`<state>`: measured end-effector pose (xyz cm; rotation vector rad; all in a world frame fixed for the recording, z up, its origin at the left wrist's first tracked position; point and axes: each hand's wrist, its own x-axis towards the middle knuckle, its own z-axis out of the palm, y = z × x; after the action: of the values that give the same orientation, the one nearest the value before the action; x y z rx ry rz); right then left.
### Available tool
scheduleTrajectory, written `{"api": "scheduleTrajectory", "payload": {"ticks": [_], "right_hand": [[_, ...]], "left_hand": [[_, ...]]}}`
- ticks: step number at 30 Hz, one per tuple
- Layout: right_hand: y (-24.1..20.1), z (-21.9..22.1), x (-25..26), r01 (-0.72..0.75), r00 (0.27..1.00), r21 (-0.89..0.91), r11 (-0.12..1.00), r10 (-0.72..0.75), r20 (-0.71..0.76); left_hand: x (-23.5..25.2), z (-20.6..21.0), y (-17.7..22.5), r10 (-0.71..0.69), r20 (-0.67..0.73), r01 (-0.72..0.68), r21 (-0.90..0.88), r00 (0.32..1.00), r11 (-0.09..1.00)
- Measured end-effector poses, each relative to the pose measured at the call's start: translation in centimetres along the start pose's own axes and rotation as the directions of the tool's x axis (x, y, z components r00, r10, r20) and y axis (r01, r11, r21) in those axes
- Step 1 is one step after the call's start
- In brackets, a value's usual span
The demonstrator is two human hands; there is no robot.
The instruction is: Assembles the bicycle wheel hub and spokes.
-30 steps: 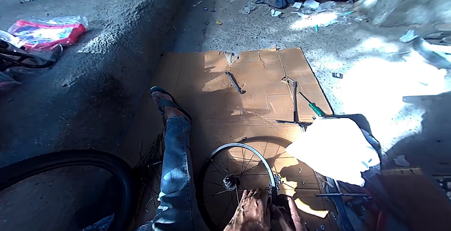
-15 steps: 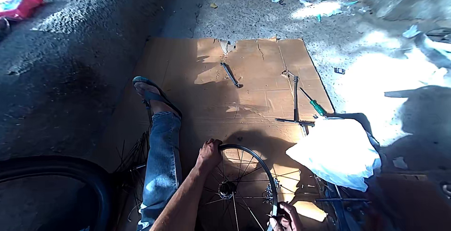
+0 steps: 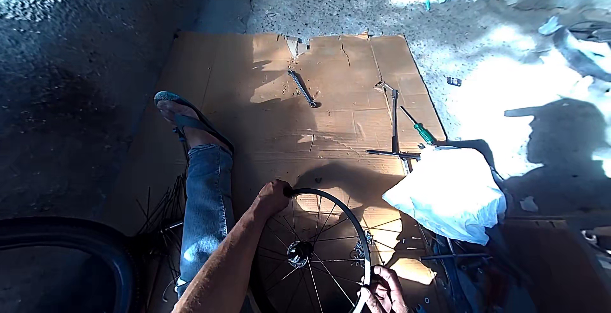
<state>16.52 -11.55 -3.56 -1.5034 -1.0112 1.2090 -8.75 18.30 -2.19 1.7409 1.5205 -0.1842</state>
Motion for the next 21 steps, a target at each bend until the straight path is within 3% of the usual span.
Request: {"api": "scheduleTrajectory", "payload": {"ticks": [3,6,8,10,12,13,15,17,18,21], "right_hand": [[-0.1,-0.2,0.1,0.022,1.000,-0.005,1.000,-0.022,0.010],[0.6,-1.0,0.1,0.070,0.997,-0.072,0.995,-0.067,0.040],[0.9,-1.5,0.3,0.106,0.994,-0.133,0.985,-0.100,0.047],[0.9,-1.6,0.4,0.105,0.994,-0.146,0.984,-0.099,0.051],[0.6,-1.5,0.4,0.069,0.997,-0.145,0.987,-0.063,0.044],[0.4,-1.4,0.4,0.053,0.998,-0.141,0.989,-0.048,0.035],[0.3,-1.3,0.6,0.040,0.999,-0.150,0.988,-0.038,0.016],[0.4,-1.4,0.8,0.043,0.999,-0.197,0.979,-0.040,0.019],[0.4,-1.4,0.9,0.062,0.998,-0.219,0.974,-0.058,0.025],[1.4,-1.3,1.2,0.218,0.976,-0.307,0.927,-0.211,0.056]], "left_hand": [[-0.5,0.9,-0.3,0.025,-0.020,-0.023,0.087,0.999,0.996],[-0.8,1.9,-0.7,-0.041,-0.035,0.046,0.161,0.999,0.986],[-2.0,2.3,0.1,-0.060,-0.134,0.075,0.115,0.989,0.990],[-4.8,2.7,1.8,0.054,-0.348,-0.031,0.072,0.936,0.997],[-8.9,4.1,4.1,0.298,-0.496,-0.278,0.117,0.815,0.954],[-11.2,5.2,5.4,0.402,-0.473,-0.398,0.115,0.784,0.910],[-14.9,7.8,7.6,0.517,-0.255,-0.516,0.077,0.817,0.853],[-16.2,10.2,9.0,0.422,0.074,-0.424,0.004,0.903,0.906],[-16.0,11.5,9.0,0.363,0.149,-0.361,-0.040,0.920,0.932],[-14.8,14.5,8.1,0.324,0.103,-0.299,-0.204,0.940,0.932]]}}
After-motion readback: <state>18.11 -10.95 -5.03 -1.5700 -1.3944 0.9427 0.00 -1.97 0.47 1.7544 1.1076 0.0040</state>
